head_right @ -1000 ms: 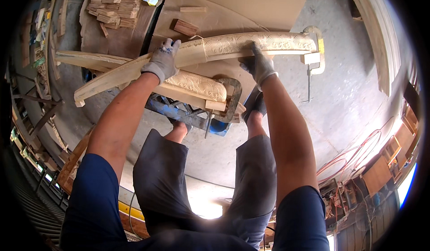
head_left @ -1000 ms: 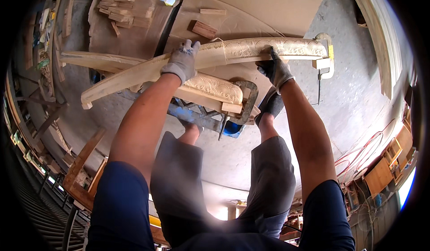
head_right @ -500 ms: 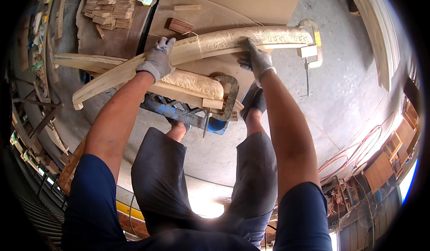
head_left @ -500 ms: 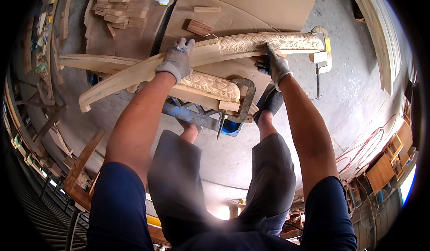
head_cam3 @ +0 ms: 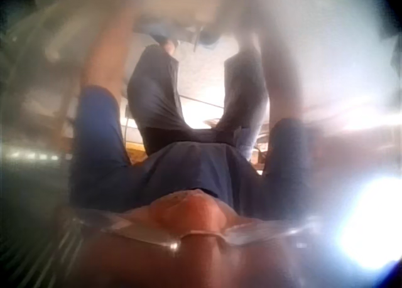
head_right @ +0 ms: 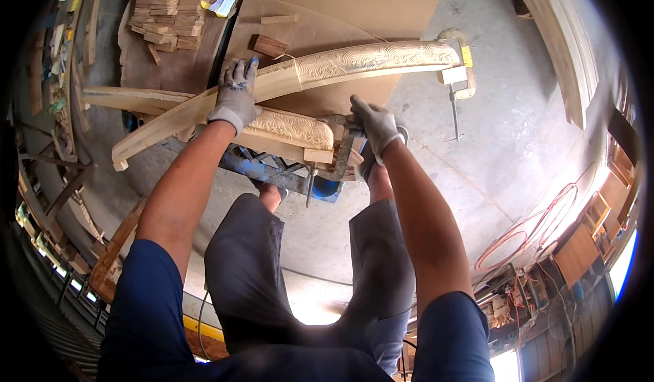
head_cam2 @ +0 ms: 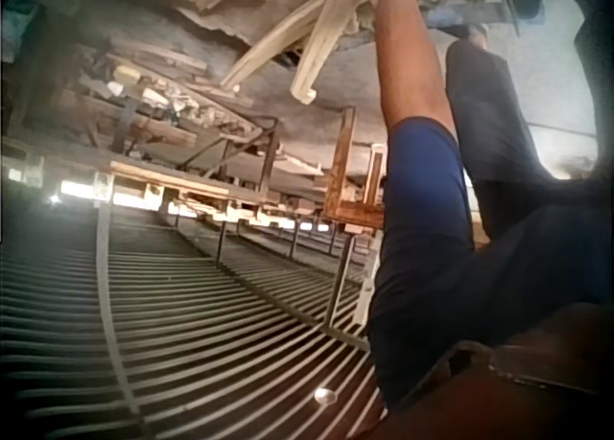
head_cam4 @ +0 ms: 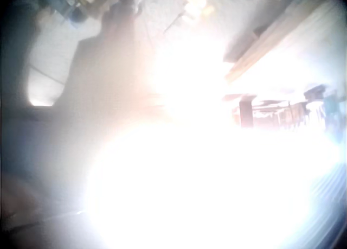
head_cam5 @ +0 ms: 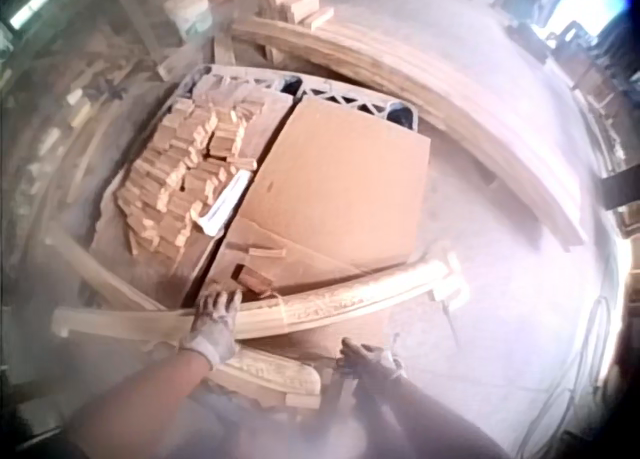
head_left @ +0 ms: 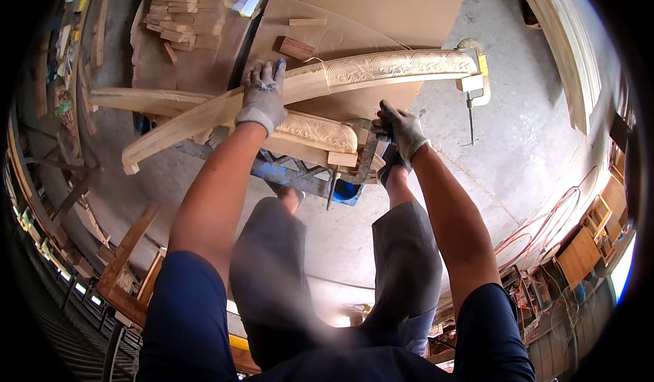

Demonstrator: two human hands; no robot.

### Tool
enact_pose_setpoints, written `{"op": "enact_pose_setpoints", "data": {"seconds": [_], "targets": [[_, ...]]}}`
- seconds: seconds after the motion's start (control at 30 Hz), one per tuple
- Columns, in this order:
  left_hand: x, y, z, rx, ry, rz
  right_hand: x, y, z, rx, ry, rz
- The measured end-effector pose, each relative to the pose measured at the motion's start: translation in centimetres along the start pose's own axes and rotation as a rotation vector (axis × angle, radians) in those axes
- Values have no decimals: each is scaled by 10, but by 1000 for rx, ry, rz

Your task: The person applies glue to a small wooden block and attaches it to a larger carved wooden piece. They then use a nail gun to secure the block and a clamp to hold the assembly in place. Finally, they use a chisel to smooth the joint and move the finished piece to a nearby table.

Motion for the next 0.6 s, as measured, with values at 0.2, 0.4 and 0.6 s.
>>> {"op": "enact_pose_setpoints", "data": {"seconds": [0.2, 0.4, 0.6], "targets": [[-15, 13, 99, 69, 169, 363, 15, 68, 83, -21, 19, -97], [-46, -79, 331, -258, 636, 785, 75, 197, 250, 365, -85, 374], [-25, -166, 565, -624, 799, 941, 126, 221, 421, 360, -382, 601]]}}
Point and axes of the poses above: each hand's wrist, its own z-axis away from the middle knuckle, its own y-axis out of the back of the hand, x = y × z, the point moved 5 cm from there along -z, towards the middle knuckle, and after that the axes turned 9 degrees about -z, right-handed, at the moved point
